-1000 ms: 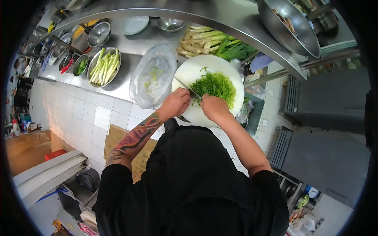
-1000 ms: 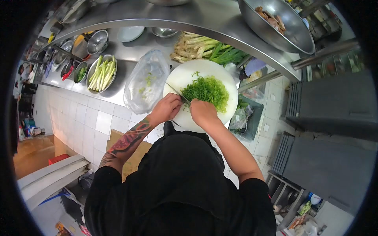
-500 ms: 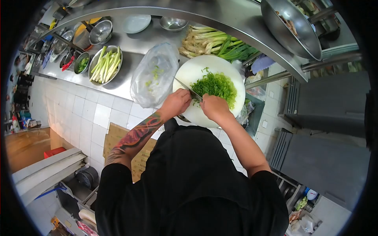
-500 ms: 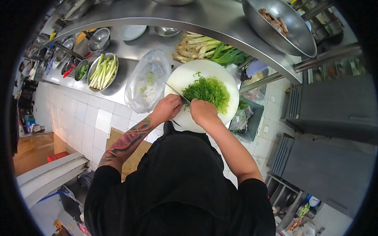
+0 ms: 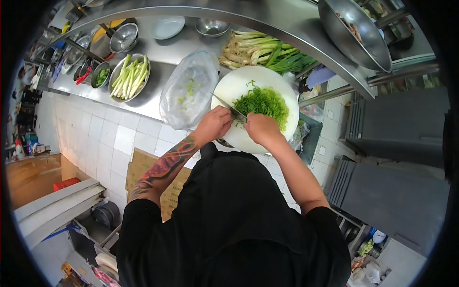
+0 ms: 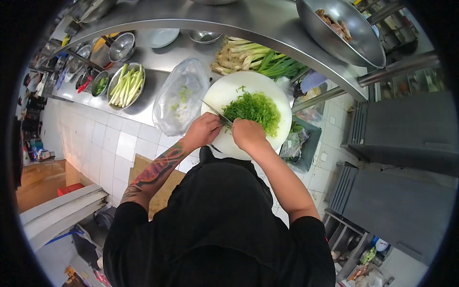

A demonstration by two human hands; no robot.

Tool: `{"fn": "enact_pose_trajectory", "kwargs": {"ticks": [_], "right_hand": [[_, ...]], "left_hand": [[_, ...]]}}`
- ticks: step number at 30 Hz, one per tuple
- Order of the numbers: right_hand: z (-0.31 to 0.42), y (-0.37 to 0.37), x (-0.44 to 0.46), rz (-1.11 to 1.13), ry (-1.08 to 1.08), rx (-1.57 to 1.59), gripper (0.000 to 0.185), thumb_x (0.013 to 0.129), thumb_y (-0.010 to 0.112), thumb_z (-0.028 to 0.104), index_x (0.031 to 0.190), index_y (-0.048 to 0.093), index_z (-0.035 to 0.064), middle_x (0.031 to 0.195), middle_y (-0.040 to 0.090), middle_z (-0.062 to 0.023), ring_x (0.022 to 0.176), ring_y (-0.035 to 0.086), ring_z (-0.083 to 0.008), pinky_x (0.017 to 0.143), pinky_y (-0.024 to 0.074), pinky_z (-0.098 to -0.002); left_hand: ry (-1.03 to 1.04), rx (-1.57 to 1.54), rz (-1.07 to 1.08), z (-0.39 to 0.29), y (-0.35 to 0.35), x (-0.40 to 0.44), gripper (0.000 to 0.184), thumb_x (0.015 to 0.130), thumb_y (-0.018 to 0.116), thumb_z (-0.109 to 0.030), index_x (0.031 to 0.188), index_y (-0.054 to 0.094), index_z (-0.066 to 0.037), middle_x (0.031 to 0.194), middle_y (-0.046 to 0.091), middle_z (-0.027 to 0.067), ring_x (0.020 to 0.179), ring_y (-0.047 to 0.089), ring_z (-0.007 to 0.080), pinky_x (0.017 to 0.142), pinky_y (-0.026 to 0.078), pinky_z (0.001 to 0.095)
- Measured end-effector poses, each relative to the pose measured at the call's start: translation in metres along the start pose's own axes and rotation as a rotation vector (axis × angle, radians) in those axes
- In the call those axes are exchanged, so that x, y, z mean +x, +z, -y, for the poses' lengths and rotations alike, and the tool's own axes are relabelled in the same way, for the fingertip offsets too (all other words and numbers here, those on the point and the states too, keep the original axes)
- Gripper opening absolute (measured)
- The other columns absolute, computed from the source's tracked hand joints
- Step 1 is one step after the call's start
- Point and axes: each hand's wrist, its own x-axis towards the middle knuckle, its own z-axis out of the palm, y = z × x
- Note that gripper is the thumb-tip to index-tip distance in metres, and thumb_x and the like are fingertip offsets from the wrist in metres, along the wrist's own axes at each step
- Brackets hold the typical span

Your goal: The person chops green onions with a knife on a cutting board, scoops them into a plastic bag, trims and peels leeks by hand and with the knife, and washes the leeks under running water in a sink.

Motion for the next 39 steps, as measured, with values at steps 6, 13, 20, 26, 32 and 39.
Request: {"fn": "enact_pose_trajectory", "kwargs": {"ticks": [6, 13, 20, 26, 32, 39], "right_hand": [[0.006, 0.006, 0.000, -0.018, -0.001, -0.030, 0.022, 0.096, 0.055, 0.017, 0.099, 0.067, -0.0007, 0.092, 0.076, -0.0233, 0.091, 0.075, -0.0416, 0.082, 0.0570, -0.0526], [0.005, 0.002, 0.001, 0.015, 0.014, -0.026, 0.027, 0.100, 0.055, 0.022, 0.100, 0.069, -0.0010, 0.094, 0.075, -0.0244, 0.093, 0.074, -0.0418, 0.083, 0.0565, -0.0531], [-0.007, 0.001, 0.008, 0.035, 0.013, 0.010, 0.030, 0.101, 0.059, 0.028, 0.099, 0.070, 0.0006, 0.095, 0.075, -0.0232, 0.095, 0.073, -0.0410, 0.082, 0.0561, -0.0533], [-0.021, 0.003, -0.003, -0.006, 0.007, 0.034, 0.034, 0.102, 0.059, 0.034, 0.097, 0.065, 0.0009, 0.087, 0.074, -0.0204, 0.086, 0.072, -0.0409, 0.077, 0.0553, -0.0544], [-0.009, -0.006, -0.019, -0.074, -0.069, -0.035, 0.028, 0.102, 0.058, 0.028, 0.096, 0.064, 0.0013, 0.082, 0.073, -0.0200, 0.082, 0.073, -0.0406, 0.074, 0.0557, -0.0535], [0.001, -0.002, -0.001, -0.054, -0.054, -0.009, 0.020, 0.096, 0.055, 0.016, 0.098, 0.067, -0.0001, 0.091, 0.075, -0.0238, 0.089, 0.075, -0.0399, 0.078, 0.0574, -0.0522]], "left_hand": [[-0.057, 0.030, 0.063, 0.000, -0.001, -0.004, 0.017, 0.083, 0.075, -0.006, 0.099, 0.069, -0.004, 0.101, 0.066, 0.0086, 0.099, 0.065, 0.0312, 0.085, 0.056, 0.0403], [-0.018, 0.025, 0.003, 0.000, 0.000, -0.005, 0.014, 0.083, 0.076, -0.007, 0.096, 0.070, -0.005, 0.103, 0.066, 0.0071, 0.099, 0.065, 0.0294, 0.082, 0.057, 0.0400], [-0.062, 0.012, 0.042, -0.005, -0.007, -0.007, 0.014, 0.083, 0.077, -0.008, 0.096, 0.072, -0.005, 0.105, 0.065, 0.0066, 0.101, 0.065, 0.0291, 0.082, 0.058, 0.0401], [-0.060, 0.042, 0.037, 0.003, 0.002, 0.002, 0.013, 0.085, 0.075, -0.008, 0.097, 0.071, -0.005, 0.105, 0.064, 0.0079, 0.101, 0.065, 0.0287, 0.084, 0.057, 0.0398], [-0.070, 0.077, 0.074, 0.001, 0.003, 0.004, 0.010, 0.085, 0.075, -0.008, 0.094, 0.072, -0.006, 0.108, 0.067, 0.0068, 0.102, 0.066, 0.0280, 0.085, 0.058, 0.0391], [-0.035, 0.077, 0.013, 0.004, 0.005, 0.001, 0.011, 0.083, 0.077, -0.009, 0.092, 0.071, -0.006, 0.101, 0.067, 0.0062, 0.098, 0.067, 0.0272, 0.082, 0.058, 0.0392]]}}
